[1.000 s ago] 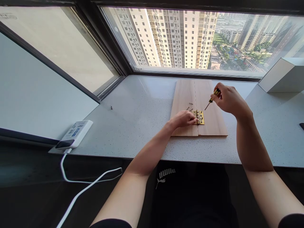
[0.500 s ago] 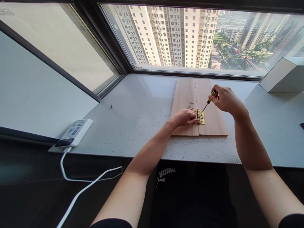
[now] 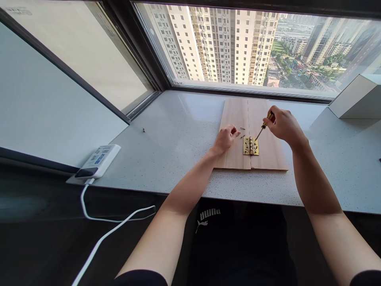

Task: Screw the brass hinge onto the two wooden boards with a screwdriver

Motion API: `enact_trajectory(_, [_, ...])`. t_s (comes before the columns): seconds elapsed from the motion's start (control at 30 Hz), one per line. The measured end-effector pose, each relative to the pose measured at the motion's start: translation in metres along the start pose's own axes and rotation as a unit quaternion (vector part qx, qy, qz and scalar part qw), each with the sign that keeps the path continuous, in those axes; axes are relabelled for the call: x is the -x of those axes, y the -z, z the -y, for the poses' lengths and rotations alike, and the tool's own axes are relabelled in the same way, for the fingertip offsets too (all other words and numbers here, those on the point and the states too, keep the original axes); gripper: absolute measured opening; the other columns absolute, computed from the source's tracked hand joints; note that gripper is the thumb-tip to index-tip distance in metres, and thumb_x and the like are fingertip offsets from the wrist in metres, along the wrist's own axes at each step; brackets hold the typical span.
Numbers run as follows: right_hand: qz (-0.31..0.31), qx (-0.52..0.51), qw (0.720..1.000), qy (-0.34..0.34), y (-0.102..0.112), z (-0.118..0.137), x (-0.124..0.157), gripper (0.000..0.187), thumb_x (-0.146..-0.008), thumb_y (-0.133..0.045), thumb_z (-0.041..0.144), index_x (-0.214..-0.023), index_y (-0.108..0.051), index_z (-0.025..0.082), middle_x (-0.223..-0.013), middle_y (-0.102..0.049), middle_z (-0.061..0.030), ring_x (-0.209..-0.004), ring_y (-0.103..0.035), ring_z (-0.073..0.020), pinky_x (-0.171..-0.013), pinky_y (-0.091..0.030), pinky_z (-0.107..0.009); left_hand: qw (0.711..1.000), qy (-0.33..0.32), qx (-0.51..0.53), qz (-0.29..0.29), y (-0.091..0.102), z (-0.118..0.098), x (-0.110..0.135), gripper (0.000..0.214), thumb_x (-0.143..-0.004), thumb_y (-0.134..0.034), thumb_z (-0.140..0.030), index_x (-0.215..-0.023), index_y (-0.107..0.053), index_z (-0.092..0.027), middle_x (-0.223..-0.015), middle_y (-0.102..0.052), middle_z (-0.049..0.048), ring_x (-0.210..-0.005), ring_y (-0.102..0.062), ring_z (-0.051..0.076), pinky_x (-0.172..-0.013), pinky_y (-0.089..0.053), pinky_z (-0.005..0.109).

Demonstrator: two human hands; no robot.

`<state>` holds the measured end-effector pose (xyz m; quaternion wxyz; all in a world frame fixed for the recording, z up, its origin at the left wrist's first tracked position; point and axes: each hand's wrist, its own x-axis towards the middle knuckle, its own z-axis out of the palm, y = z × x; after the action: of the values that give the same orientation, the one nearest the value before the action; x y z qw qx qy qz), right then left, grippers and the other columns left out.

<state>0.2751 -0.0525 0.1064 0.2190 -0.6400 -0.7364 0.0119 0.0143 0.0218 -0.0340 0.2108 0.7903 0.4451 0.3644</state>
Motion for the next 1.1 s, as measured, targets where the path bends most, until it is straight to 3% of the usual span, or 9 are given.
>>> enact_trajectory(0.37, [-0.026, 0.022, 0.997, -0.075, -0.012, 0.008, -0.006, 0.021, -0.11, -0.071, 0.041, -0.12, -0.067, 0.022, -0.101, -0.08, -0.0158, -0.084, -0.062, -0.0307, -0.069, -0.038, -0.039, 0.999, 0.019, 0.016, 0.02, -0.004, 0.011, -0.004, 0.011, -0.108, -0.078, -0.017, -0.107, -0.089, -0.017, -0.112, -0.087, 0.0129, -0.095, -0.078, 0.024, -0.094, -0.066, 0.04])
enact_trajectory(0.63, [-0.056, 0.016, 0.994, -0.093, -0.016, 0.01, -0.006, 0.023, -0.11, -0.071, 0.048, -0.105, -0.066, 0.026, -0.091, -0.076, -0.0125, -0.076, -0.057, -0.0274, -0.07, -0.038, -0.039, 0.999, 0.001, 0.029, 0.02, -0.008, 0.013, -0.004, 0.016, -0.105, -0.078, -0.011, -0.113, -0.091, -0.019, -0.117, -0.089, 0.0127, -0.098, -0.082, 0.024, -0.1, -0.068, 0.041])
enact_trajectory(0.87, [-0.066, -0.009, 0.997, -0.036, -0.023, 0.007, -0.009, 0.019, -0.11, -0.067, 0.046, -0.105, -0.066, 0.027, -0.089, -0.076, -0.0103, -0.078, -0.058, -0.0278, -0.072, -0.04, -0.04, 0.999, -0.009, 0.017, 0.034, -0.005, 0.012, -0.003, 0.019, -0.106, -0.076, -0.013, -0.119, -0.089, -0.019, -0.117, -0.089, 0.0126, -0.101, -0.082, 0.024, -0.1, -0.069, 0.042])
enact_trajectory(1.1, [-0.023, -0.01, 1.0, 0.006, -0.016, 0.014, -0.003, 0.016, -0.111, -0.066, 0.04, -0.103, -0.061, 0.027, -0.088, -0.074, -0.0092, -0.077, -0.056, -0.0265, -0.071, -0.04, -0.039, 0.999, -0.008, 0.003, 0.039, -0.003, 0.008, -0.002, 0.021, -0.106, -0.076, -0.01, -0.122, -0.088, -0.016, -0.117, -0.087, 0.0131, -0.103, -0.082, 0.024, -0.099, -0.068, 0.04])
